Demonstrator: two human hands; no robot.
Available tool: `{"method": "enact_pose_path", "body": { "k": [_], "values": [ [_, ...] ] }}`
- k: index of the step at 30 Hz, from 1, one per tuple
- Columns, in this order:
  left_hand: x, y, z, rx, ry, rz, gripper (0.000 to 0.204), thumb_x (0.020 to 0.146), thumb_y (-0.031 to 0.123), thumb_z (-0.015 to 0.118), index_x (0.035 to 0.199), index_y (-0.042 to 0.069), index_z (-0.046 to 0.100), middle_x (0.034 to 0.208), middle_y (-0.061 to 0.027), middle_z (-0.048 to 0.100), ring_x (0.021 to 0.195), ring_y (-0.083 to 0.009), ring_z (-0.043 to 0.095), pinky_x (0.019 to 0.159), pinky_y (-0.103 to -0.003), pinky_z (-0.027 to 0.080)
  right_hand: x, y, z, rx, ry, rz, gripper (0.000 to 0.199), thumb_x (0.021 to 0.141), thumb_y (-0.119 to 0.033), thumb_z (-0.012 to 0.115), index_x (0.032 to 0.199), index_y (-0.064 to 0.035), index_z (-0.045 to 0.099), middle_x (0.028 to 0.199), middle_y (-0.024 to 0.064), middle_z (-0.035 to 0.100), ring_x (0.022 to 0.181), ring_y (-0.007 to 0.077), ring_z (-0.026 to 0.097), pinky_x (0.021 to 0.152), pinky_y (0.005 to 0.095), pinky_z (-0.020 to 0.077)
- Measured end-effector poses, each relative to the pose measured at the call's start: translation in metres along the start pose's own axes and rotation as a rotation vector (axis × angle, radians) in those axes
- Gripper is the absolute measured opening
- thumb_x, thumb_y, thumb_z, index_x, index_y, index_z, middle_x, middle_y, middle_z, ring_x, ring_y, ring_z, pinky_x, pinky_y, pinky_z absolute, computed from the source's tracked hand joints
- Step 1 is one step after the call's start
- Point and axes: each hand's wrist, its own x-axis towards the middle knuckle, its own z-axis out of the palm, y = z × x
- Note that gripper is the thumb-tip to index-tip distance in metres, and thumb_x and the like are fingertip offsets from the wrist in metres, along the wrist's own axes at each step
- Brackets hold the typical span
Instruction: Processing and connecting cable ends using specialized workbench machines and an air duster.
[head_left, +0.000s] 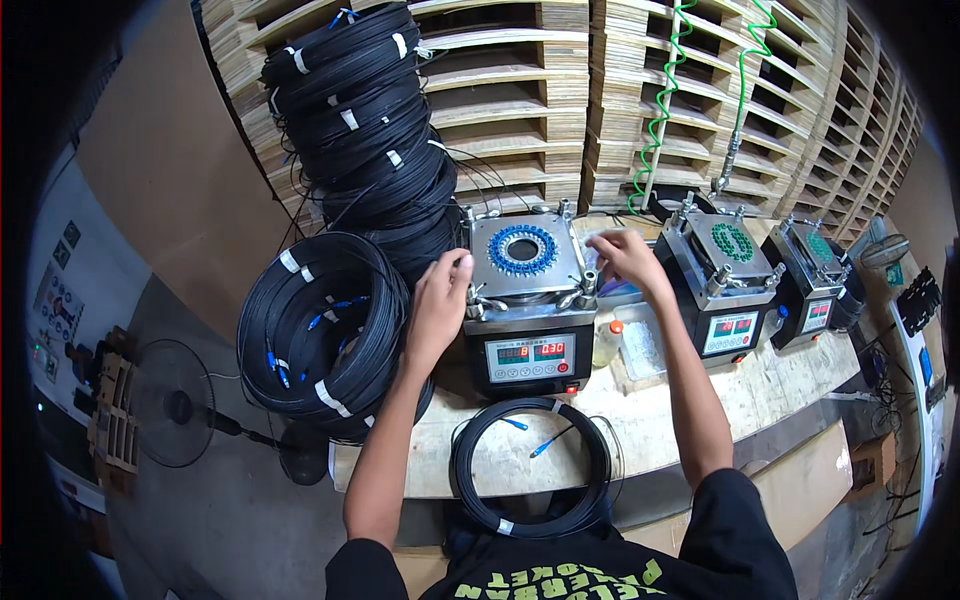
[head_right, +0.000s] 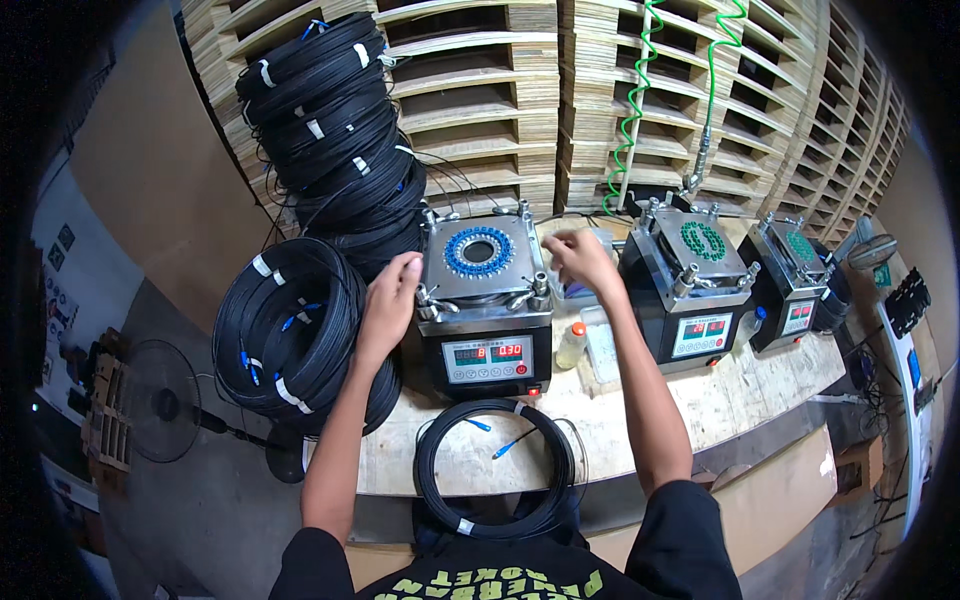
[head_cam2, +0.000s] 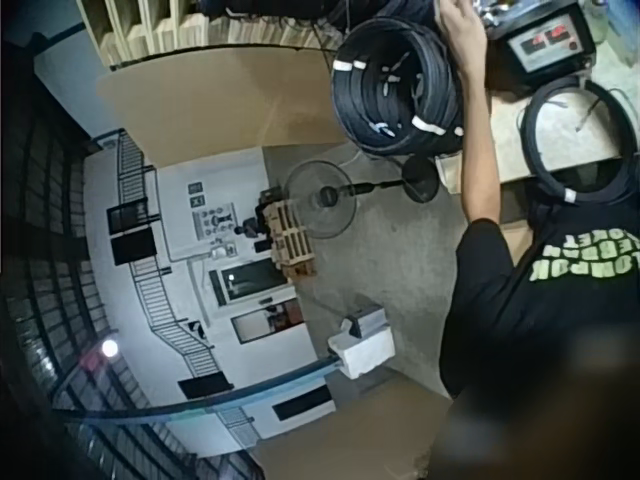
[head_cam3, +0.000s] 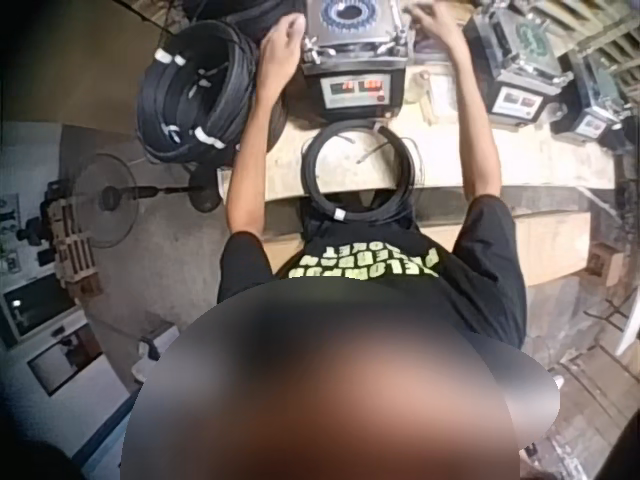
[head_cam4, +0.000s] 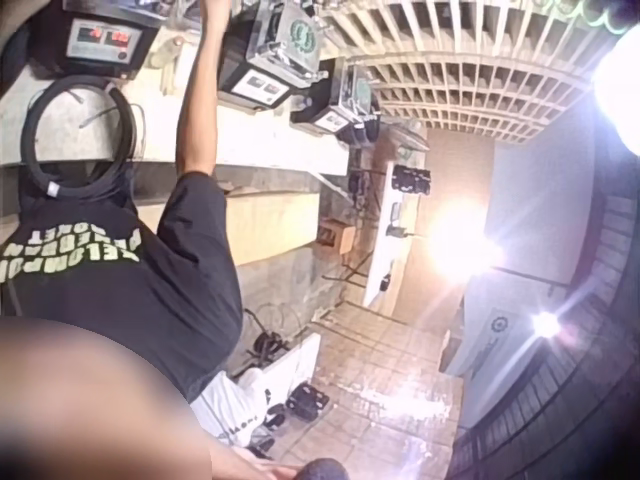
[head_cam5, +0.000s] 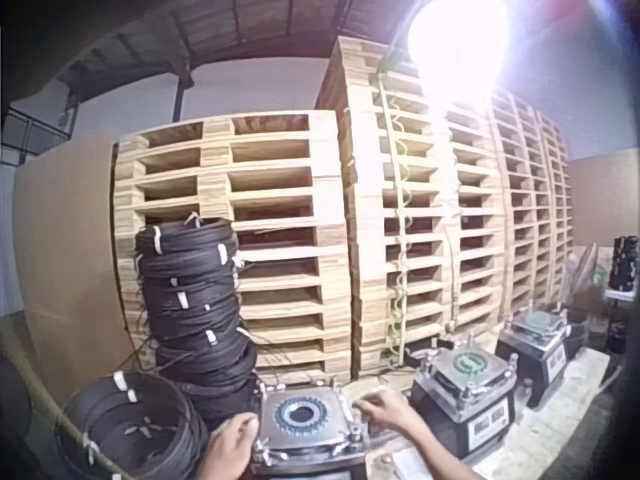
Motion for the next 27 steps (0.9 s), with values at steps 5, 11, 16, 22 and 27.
{"method": "enact_pose_path", "body": {
  "k": [5, 11, 16, 22, 27],
  "values": [
    [0.018, -0.005, 0.026, 0.000, -0.252, -0.208, 0.062, 0.101, 0.052, 0.048, 0.139, 0.004, 0.050, 0.120, -0.0311, 0.064, 0.118, -0.0489, 0.057, 0.101, -0.048, 0.045, 0.057, 0.020, 0.031, 0.112, -0.002, 0.118, 0.043, 0.096, -0.037, 0.067, 0.079, 0.0021, 0.069, 0.053, 0.0041, 0.058, 0.044, 0.0127, 0.056, 0.040, 0.0287, 0.0408],
    [0.005, 0.001, 0.011, -0.181, -0.173, -0.266, 0.072, 0.089, 0.047, 0.072, 0.143, 0.006, 0.046, 0.120, -0.0261, 0.063, 0.104, -0.0325, 0.064, 0.094, -0.040, 0.049, 0.055, -0.002, 0.035, 0.525, 0.007, 0.194, 0.021, 0.094, -0.017, 0.067, 0.077, -0.0063, 0.063, 0.056, -0.0050, 0.046, 0.043, 0.0056, 0.038, 0.039, 0.0247, 0.0276],
    [0.013, -0.006, 0.017, -0.435, -0.186, -0.185, 0.064, 0.085, 0.029, 0.081, 0.138, 0.004, 0.053, 0.103, -0.0121, 0.065, 0.090, -0.0140, 0.059, 0.082, -0.029, 0.049, 0.067, -0.057, 0.018, 0.674, -0.060, 0.109, 0.014, 0.095, -0.016, 0.061, 0.087, -0.0034, 0.060, 0.062, -0.0026, 0.057, 0.044, 0.0060, 0.047, 0.042, 0.0199, 0.0399],
    [0.035, -0.040, 0.020, -0.045, 0.204, 0.104, 0.028, 0.092, 0.022, 0.069, 0.109, 0.000, 0.072, 0.077, -0.0187, 0.070, 0.068, -0.0307, 0.069, 0.066, -0.040, 0.050, 0.092, -0.107, 0.058, 0.715, -0.060, 0.153, 0.021, 0.094, -0.015, 0.062, 0.088, 0.0051, 0.060, 0.071, 0.0135, 0.069, 0.053, 0.0161, 0.064, 0.045, 0.0248, 0.0521],
    [0.044, -0.057, 0.033, 0.048, 0.200, -0.149, 0.029, 0.093, 0.023, 0.068, 0.104, -0.003, 0.073, 0.095, -0.0233, 0.072, 0.090, -0.0352, 0.072, 0.080, -0.038, 0.052, 0.109, -0.122, 0.092, 0.726, -0.012, 0.125, 0.025, 0.092, -0.013, 0.066, 0.081, 0.0085, 0.057, 0.068, 0.0182, 0.067, 0.051, 0.0241, 0.066, 0.046, 0.0323, 0.0557]
  ]
}}
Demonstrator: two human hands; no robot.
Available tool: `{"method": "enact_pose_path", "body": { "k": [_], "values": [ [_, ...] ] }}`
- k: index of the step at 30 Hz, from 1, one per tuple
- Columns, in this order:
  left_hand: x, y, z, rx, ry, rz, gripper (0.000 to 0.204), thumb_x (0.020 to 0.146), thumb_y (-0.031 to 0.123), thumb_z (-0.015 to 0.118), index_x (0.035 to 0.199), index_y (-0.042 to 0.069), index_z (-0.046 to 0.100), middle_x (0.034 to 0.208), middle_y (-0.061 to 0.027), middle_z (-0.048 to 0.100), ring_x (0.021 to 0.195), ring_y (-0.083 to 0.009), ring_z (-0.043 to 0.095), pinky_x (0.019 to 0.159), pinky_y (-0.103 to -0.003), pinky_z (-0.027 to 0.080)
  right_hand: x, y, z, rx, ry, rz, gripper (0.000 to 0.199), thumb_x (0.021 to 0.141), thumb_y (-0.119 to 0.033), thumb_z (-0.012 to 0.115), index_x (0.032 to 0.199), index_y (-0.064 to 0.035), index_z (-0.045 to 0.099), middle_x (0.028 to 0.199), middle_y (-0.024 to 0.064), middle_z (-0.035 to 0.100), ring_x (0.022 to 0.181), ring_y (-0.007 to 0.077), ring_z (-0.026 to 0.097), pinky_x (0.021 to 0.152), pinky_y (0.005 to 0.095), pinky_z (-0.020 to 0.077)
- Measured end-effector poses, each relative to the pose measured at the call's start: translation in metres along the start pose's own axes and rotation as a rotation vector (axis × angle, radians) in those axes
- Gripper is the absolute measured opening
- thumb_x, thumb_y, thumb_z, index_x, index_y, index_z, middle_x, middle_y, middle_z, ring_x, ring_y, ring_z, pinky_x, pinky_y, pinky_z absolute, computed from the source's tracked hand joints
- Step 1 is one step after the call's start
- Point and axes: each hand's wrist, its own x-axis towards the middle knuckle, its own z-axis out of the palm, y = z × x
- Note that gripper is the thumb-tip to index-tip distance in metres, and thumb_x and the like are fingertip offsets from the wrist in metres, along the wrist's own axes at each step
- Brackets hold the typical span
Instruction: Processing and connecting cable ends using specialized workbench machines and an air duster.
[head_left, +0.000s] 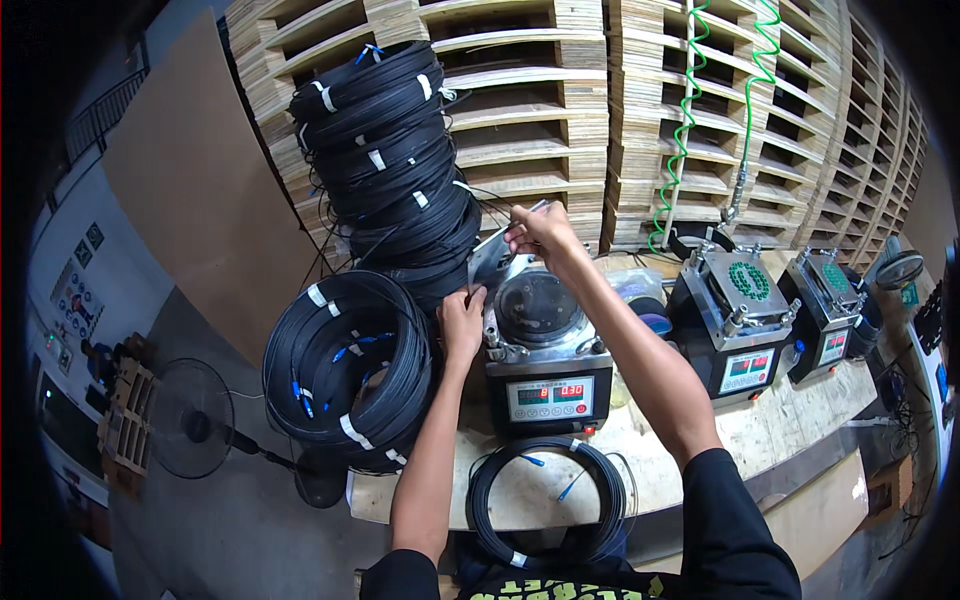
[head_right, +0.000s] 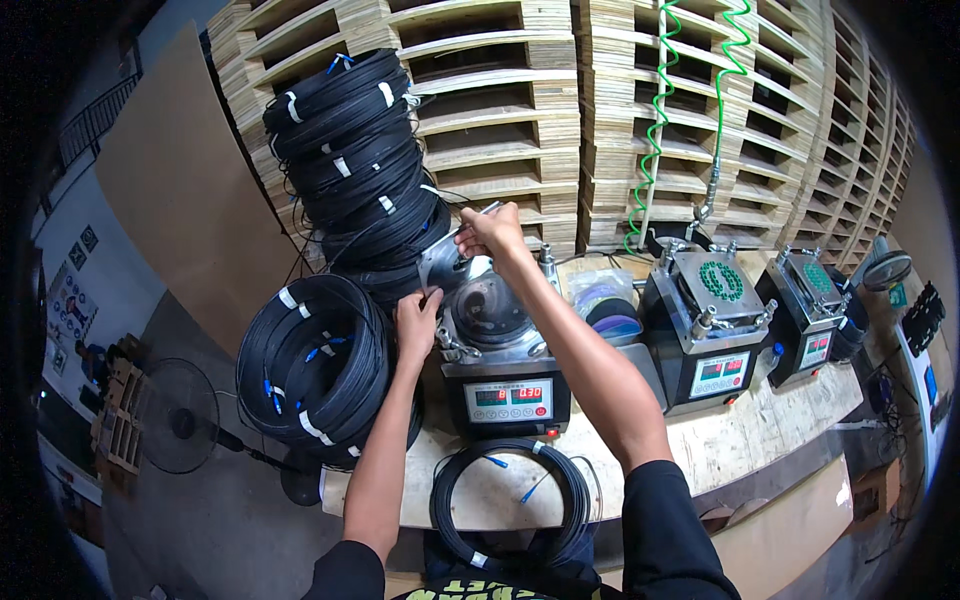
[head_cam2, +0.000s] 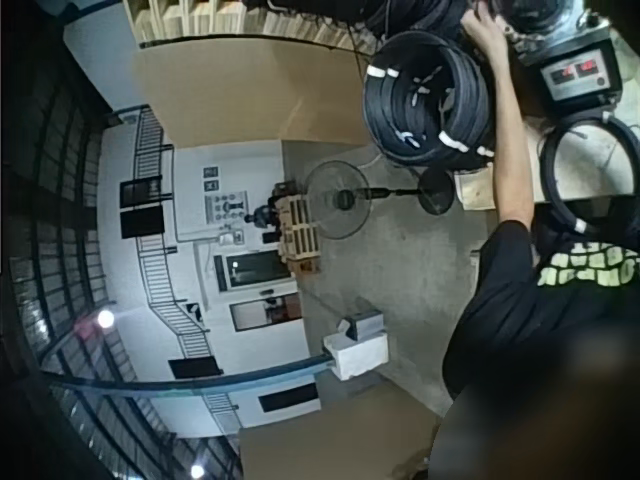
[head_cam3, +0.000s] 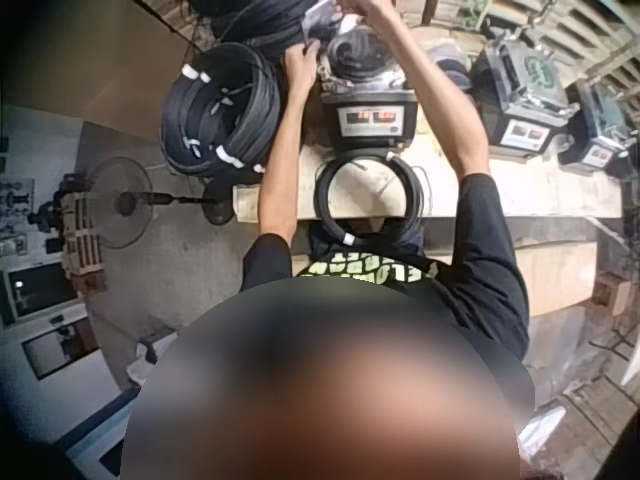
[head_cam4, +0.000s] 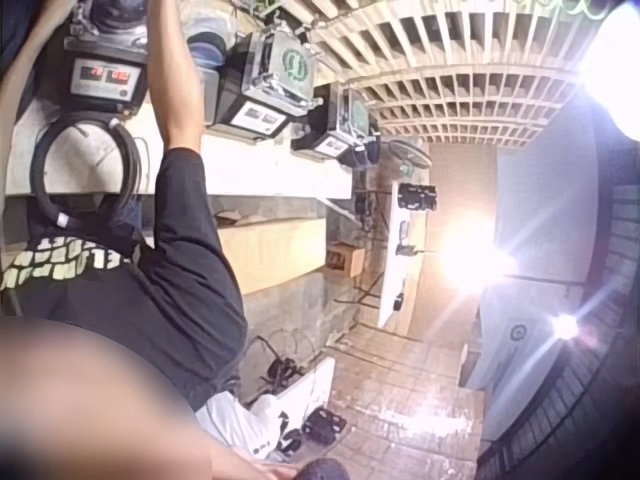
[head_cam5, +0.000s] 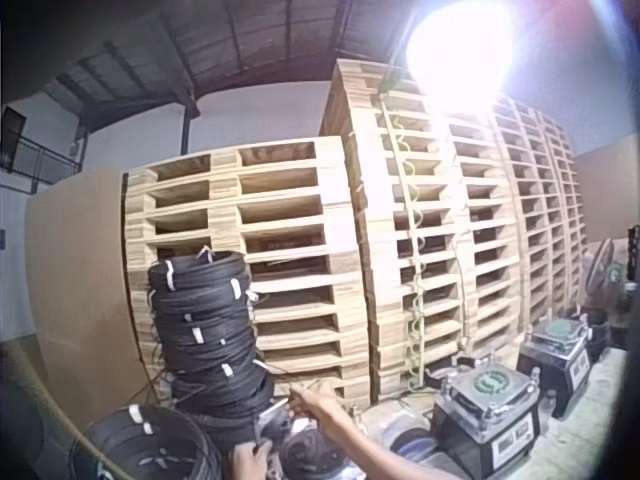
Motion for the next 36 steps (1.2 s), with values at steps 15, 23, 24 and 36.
{"method": "enact_pose_path", "body": {
  "k": [15, 23, 24, 36],
  "values": [
    [0.028, -0.034, 0.026, -0.124, 0.133, -0.080, 0.028, 0.098, 0.025, 0.064, 0.103, -0.003, 0.065, 0.078, -0.0132, 0.065, 0.069, -0.0201, 0.056, 0.067, -0.037, 0.045, -0.042, 0.047, -0.086, -0.725, 0.250, -0.403, 0.023, 0.087, -0.014, 0.065, 0.102, 0.0013, 0.058, 0.080, 0.0172, 0.064, 0.064, 0.0222, 0.062, 0.064, 0.0395, 0.0495],
    [0.020, -0.029, 0.022, -0.362, 0.063, -0.209, 0.028, 0.099, 0.021, 0.059, 0.110, -0.005, 0.060, 0.101, -0.0213, 0.069, 0.092, -0.0311, 0.066, 0.081, -0.041, 0.049, -0.080, 0.072, -0.093, -0.804, 0.336, -0.451, 0.016, 0.087, -0.004, 0.057, 0.102, 0.0021, 0.057, 0.078, 0.0212, 0.059, 0.069, 0.0315, 0.059, 0.069, 0.0431, 0.0477],
    [0.019, -0.027, 0.024, -0.429, 0.090, -0.245, 0.029, 0.099, 0.020, 0.058, 0.115, -0.004, 0.059, 0.105, -0.0202, 0.069, 0.096, -0.0292, 0.066, 0.084, -0.040, 0.049, -0.081, 0.071, -0.093, -0.837, 0.366, -0.548, 0.015, 0.087, -0.003, 0.057, 0.101, 0.0023, 0.057, 0.077, 0.0216, 0.059, 0.070, 0.0330, 0.059, 0.069, 0.0435, 0.0476],
    [-0.006, 0.016, 0.030, -0.316, 0.275, -0.091, 0.041, 0.088, 0.007, 0.057, 0.129, 0.001, 0.051, 0.132, -0.0226, 0.054, 0.125, -0.0379, 0.051, 0.108, -0.043, 0.037, -0.082, 0.075, -0.095, -0.780, 0.350, -0.414, 0.013, 0.089, -0.002, 0.055, 0.101, 0.0028, 0.058, 0.076, 0.0211, 0.060, 0.069, 0.0310, 0.060, 0.068, 0.0413, 0.0483]
  ]
}}
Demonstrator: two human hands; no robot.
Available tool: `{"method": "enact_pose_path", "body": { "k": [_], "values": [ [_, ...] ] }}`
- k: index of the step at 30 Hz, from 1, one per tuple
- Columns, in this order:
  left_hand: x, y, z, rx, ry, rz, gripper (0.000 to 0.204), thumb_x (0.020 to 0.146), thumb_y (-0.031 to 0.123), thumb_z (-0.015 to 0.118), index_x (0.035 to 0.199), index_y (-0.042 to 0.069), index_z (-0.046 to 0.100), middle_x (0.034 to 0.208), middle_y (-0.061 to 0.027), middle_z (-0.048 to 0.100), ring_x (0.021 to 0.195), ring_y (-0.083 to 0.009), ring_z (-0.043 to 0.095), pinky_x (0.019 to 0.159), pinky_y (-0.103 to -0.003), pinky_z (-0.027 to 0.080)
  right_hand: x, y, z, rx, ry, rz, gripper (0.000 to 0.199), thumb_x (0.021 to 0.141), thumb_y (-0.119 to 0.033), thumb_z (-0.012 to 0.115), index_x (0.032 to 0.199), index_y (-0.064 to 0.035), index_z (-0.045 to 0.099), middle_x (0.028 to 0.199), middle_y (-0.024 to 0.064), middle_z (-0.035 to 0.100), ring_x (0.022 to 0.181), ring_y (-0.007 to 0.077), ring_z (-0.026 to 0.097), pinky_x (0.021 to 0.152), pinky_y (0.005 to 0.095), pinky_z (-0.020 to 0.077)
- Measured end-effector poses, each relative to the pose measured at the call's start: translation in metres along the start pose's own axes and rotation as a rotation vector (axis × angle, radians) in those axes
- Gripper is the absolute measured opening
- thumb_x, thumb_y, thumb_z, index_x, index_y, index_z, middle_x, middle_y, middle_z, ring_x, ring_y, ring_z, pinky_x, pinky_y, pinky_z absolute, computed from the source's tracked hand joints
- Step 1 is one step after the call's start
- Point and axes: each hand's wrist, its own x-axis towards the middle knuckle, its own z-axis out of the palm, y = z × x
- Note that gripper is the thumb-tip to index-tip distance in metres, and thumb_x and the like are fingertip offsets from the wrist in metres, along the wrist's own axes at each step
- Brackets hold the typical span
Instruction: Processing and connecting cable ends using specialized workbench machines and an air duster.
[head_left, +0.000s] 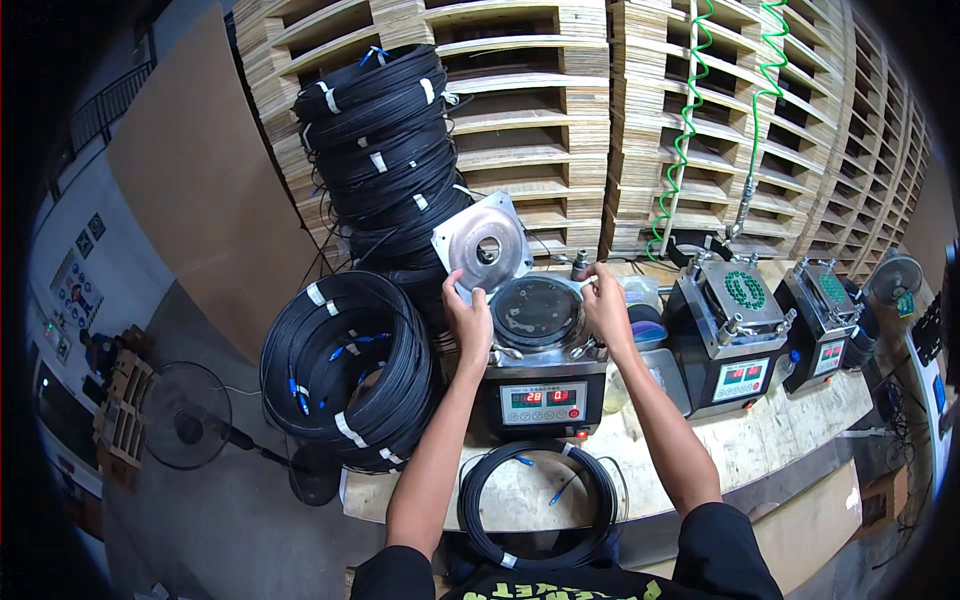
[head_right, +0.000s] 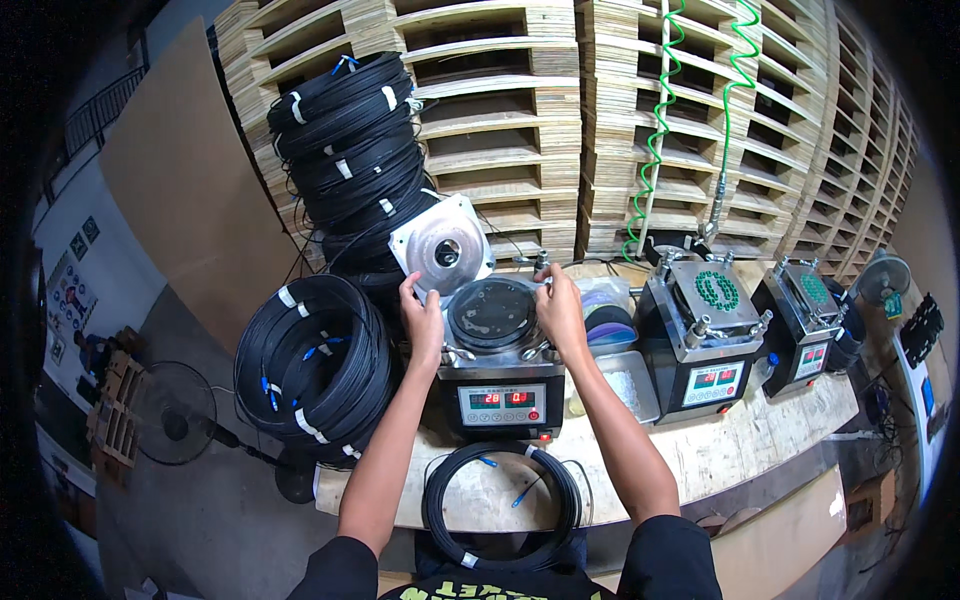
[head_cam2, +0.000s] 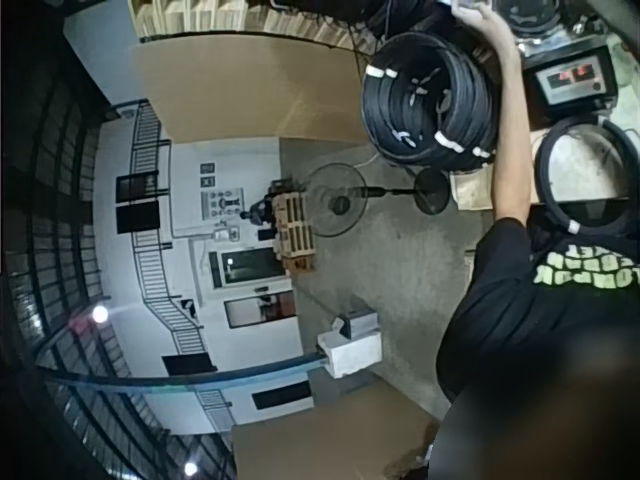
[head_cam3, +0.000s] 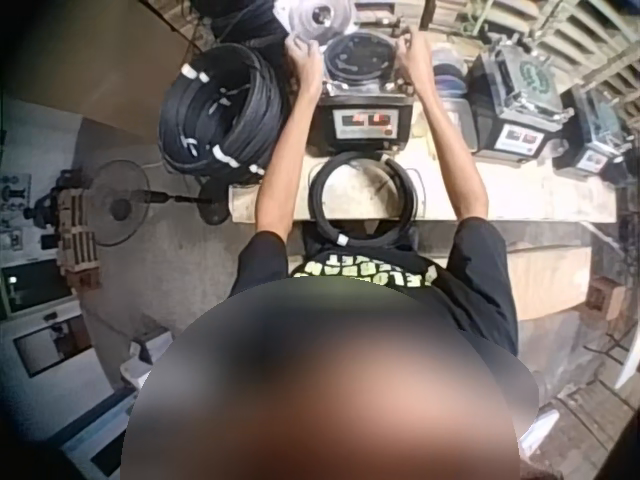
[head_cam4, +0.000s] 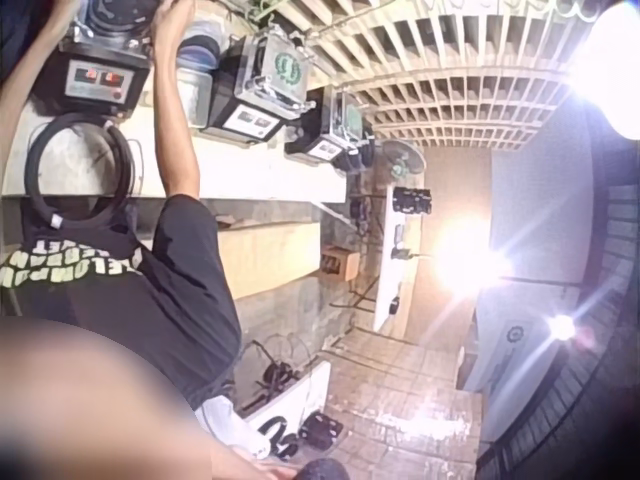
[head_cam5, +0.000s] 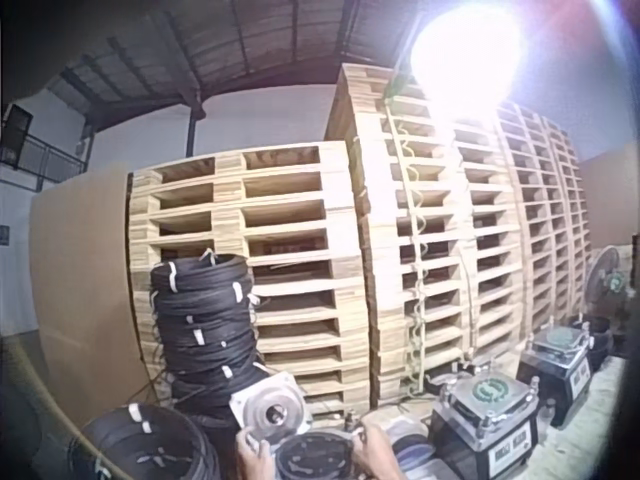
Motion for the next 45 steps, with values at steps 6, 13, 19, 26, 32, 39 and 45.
{"method": "enact_pose_path", "body": {
  "k": [6, 13, 19, 26, 32, 39, 45],
  "values": [
    [0.008, -0.020, -0.001, -0.014, -0.074, 0.060, 0.052, 0.083, 0.000, 0.062, 0.134, 0.002, 0.050, 0.132, -0.0208, 0.055, 0.125, -0.0332, 0.053, 0.110, -0.041, 0.037, 0.001, 0.009, 0.005, 0.019, 0.022, -0.059, 0.020, 0.086, -0.004, 0.052, 0.103, 0.0003, 0.062, 0.061, 0.0159, 0.055, 0.056, 0.0223, 0.054, 0.056, 0.0400, 0.0444],
    [0.010, 0.000, 0.000, 0.070, -0.194, -0.039, 0.065, 0.093, 0.012, 0.062, 0.150, 0.000, 0.036, 0.150, -0.0232, 0.042, 0.139, -0.0353, 0.041, 0.116, -0.042, 0.029, 0.021, 0.030, -0.024, 0.116, 0.047, -0.129, 0.020, 0.085, -0.006, 0.057, 0.102, 0.0016, 0.063, 0.069, 0.0156, 0.059, 0.064, 0.0242, 0.059, 0.063, 0.0371, 0.0484],
    [-0.002, 0.017, -0.001, 0.214, -0.150, 0.029, 0.061, 0.095, 0.011, 0.061, 0.151, 0.005, 0.037, 0.148, -0.0257, 0.040, 0.136, -0.0385, 0.042, 0.113, -0.044, 0.032, 0.133, 0.120, -0.176, -0.165, 0.548, -0.150, 0.017, 0.083, -0.008, 0.063, 0.098, -0.0001, 0.064, 0.085, 0.0212, 0.069, 0.082, 0.0374, 0.069, 0.074, 0.0428, 0.0546],
    [-0.004, 0.011, 0.001, 0.159, -0.163, -0.020, 0.053, 0.096, 0.005, 0.052, 0.149, 0.005, 0.042, 0.146, -0.0212, 0.044, 0.132, -0.0334, 0.047, 0.113, -0.041, 0.032, 0.236, 0.235, -0.280, -0.590, 0.521, 0.334, 0.071, 0.075, -0.039, 0.080, 0.138, -0.0176, 0.057, 0.127, 0.0245, 0.064, 0.121, 0.0395, 0.060, 0.105, 0.0489, 0.0441],
    [-0.008, 0.019, 0.000, 0.176, -0.121, -0.083, 0.053, 0.096, 0.002, 0.049, 0.148, 0.008, 0.044, 0.147, -0.0194, 0.042, 0.131, -0.0335, 0.048, 0.114, -0.042, 0.033, 0.272, 0.260, -0.268, -0.567, 0.365, 0.400, 0.073, 0.074, -0.045, 0.082, 0.140, -0.0237, 0.057, 0.131, 0.0171, 0.064, 0.124, 0.0348, 0.059, 0.106, 0.0490, 0.0432],
    [0.001, 0.006, -0.011, 0.192, -0.080, -0.026, 0.054, 0.094, 0.001, 0.050, 0.147, 0.008, 0.046, 0.145, -0.0200, 0.044, 0.129, -0.0342, 0.050, 0.111, -0.042, 0.037, 0.235, 0.197, -0.249, -0.416, 0.267, 0.086, 0.047, 0.071, -0.036, 0.082, 0.098, 0.0001, 0.068, 0.092, 0.0194, 0.072, 0.086, 0.0283, 0.070, 0.079, 0.0402, 0.0547],
    [-0.002, -0.002, 0.009, 0.297, -0.074, 0.062, 0.052, 0.089, 0.003, 0.056, 0.141, 0.006, 0.050, 0.135, -0.0250, 0.048, 0.123, -0.0400, 0.052, 0.108, -0.043, 0.039, 0.180, 0.144, -0.242, -0.196, 0.134, -0.123, 0.015, 0.086, -0.014, 0.064, 0.091, -0.0002, 0.060, 0.075, 0.0025, 0.060, 0.071, 0.0129, 0.060, 0.064, 0.0303, 0.0509]
  ]
}}
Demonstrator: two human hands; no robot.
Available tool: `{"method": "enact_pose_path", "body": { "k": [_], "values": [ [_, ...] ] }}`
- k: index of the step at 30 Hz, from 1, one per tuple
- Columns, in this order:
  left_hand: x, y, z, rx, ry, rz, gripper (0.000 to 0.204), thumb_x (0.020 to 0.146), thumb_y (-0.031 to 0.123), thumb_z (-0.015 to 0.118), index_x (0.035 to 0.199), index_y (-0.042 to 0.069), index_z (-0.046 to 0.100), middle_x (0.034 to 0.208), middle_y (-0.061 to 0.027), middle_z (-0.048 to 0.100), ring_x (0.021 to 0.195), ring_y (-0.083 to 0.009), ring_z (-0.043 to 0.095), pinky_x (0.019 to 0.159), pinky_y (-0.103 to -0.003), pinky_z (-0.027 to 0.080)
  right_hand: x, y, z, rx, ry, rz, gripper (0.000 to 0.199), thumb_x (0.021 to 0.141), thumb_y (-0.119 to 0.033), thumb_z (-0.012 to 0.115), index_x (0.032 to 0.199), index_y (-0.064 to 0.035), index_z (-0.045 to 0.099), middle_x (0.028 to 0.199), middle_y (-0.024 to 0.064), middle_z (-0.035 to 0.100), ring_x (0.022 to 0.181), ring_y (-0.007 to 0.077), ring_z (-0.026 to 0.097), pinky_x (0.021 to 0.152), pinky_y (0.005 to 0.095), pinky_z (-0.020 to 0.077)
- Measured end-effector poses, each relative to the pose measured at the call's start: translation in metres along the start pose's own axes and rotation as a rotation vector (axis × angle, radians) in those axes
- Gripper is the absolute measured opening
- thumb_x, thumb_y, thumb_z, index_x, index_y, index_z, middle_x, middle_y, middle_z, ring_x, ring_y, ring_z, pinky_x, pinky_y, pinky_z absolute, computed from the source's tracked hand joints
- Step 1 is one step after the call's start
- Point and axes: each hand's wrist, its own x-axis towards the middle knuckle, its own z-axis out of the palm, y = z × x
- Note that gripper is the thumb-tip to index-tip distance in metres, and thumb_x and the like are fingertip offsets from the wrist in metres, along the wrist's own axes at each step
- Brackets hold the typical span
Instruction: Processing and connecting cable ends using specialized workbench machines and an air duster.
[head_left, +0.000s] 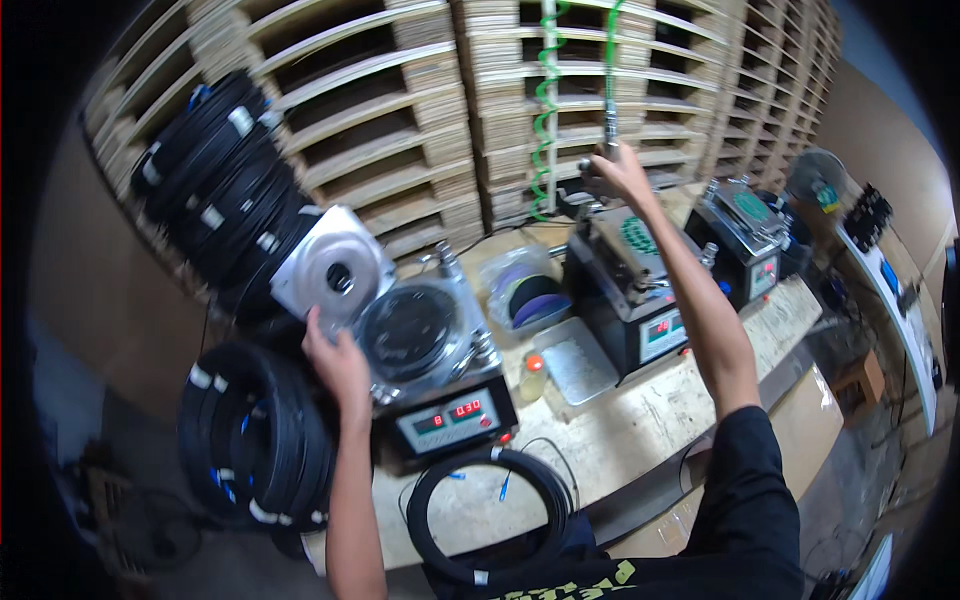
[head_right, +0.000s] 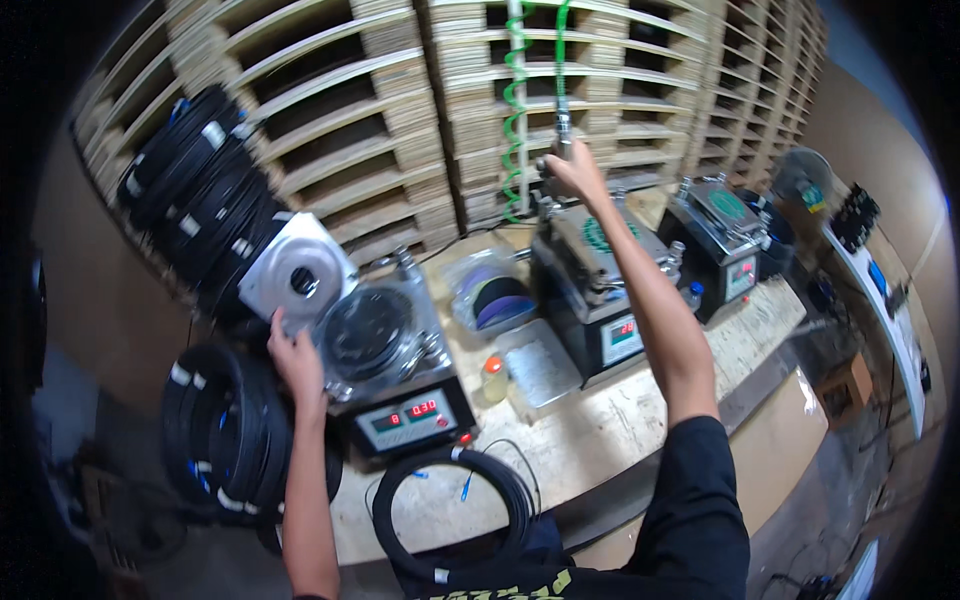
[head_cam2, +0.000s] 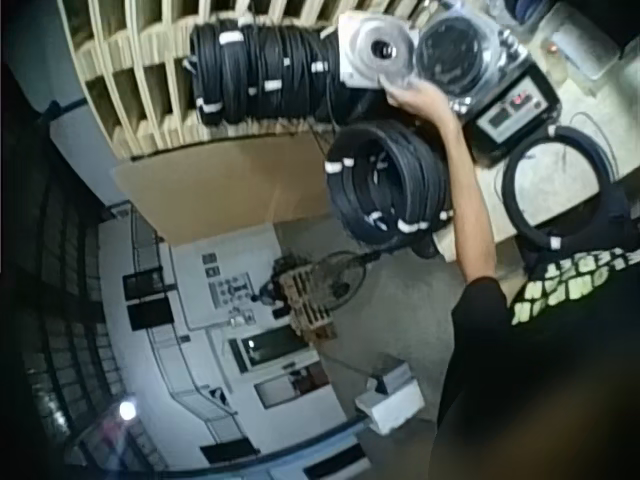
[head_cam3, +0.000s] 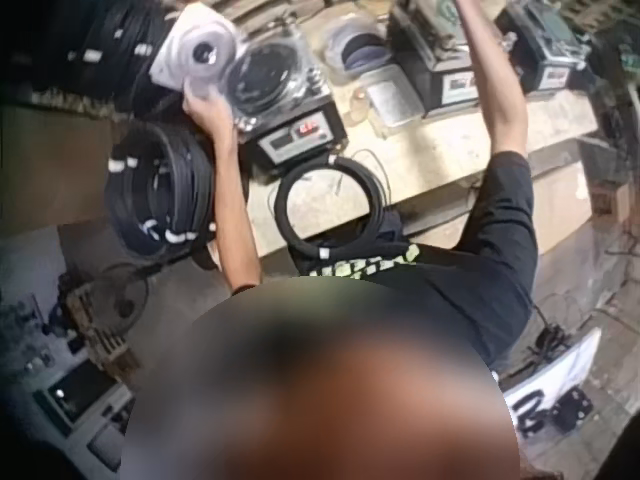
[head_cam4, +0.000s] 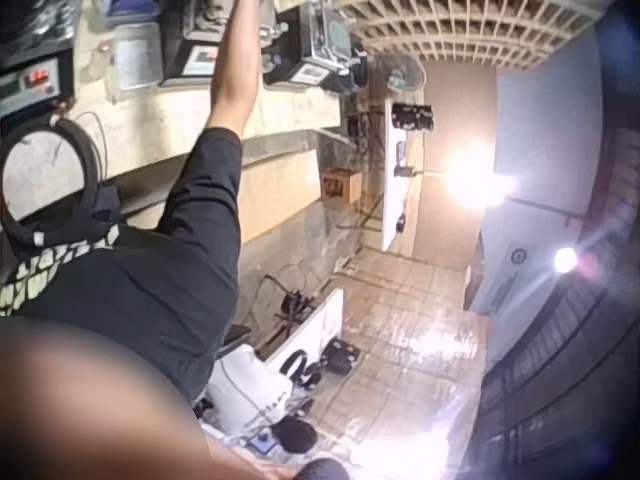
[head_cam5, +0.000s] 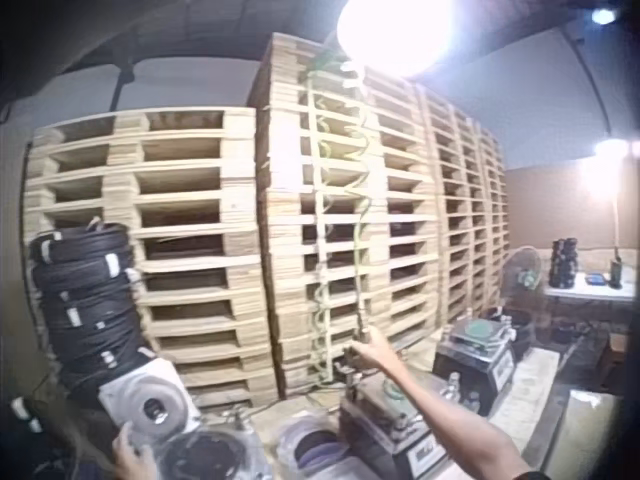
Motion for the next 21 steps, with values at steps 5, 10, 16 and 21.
{"method": "enact_pose_path", "body": {
  "k": [5, 10, 16, 21],
  "values": [
    [-0.003, 0.003, 0.003, -0.067, 0.118, 0.043, 0.049, 0.087, 0.000, 0.058, 0.136, 0.005, 0.054, 0.129, -0.0234, 0.053, 0.123, -0.0383, 0.051, 0.106, -0.044, 0.039, -0.090, -0.134, 0.034, 0.592, -0.174, 0.108, 0.028, 0.089, 0.000, 0.054, 0.117, -0.0009, 0.054, 0.096, 0.0081, 0.065, 0.084, 0.0176, 0.068, 0.076, 0.0307, 0.0554],
    [-0.003, 0.000, -0.002, -0.088, 0.197, 0.119, 0.050, 0.088, 0.000, 0.054, 0.137, 0.006, 0.045, 0.122, -0.0260, 0.053, 0.116, -0.0423, 0.051, 0.101, -0.047, 0.040, -0.167, -0.253, 0.089, 0.927, -0.135, 0.265, 0.025, 0.087, 0.003, 0.047, 0.112, 0.0007, 0.054, 0.086, 0.0104, 0.064, 0.077, 0.0187, 0.068, 0.070, 0.0320, 0.0563],
    [-0.007, 0.006, -0.001, -0.145, 0.173, 0.027, 0.053, 0.087, 0.001, 0.049, 0.140, 0.005, 0.041, 0.127, -0.0268, 0.050, 0.119, -0.0442, 0.050, 0.103, -0.049, 0.040, -0.220, -0.294, 0.160, 0.955, -0.086, 0.281, 0.022, 0.086, 0.008, 0.048, 0.107, 0.0030, 0.053, 0.082, 0.0088, 0.062, 0.071, 0.0173, 0.068, 0.067, 0.0286, 0.0551],
    [-0.007, 0.012, -0.002, -0.200, 0.156, 0.063, 0.054, 0.088, -0.001, 0.047, 0.141, 0.004, 0.039, 0.132, -0.0263, 0.049, 0.122, -0.0439, 0.050, 0.102, -0.049, 0.041, -0.225, -0.282, 0.179, 0.877, -0.035, 0.270, 0.017, 0.088, 0.007, 0.050, 0.103, 0.0008, 0.051, 0.079, 0.0069, 0.059, 0.068, 0.0147, 0.065, 0.062, 0.0278, 0.0521]
  ]
}}
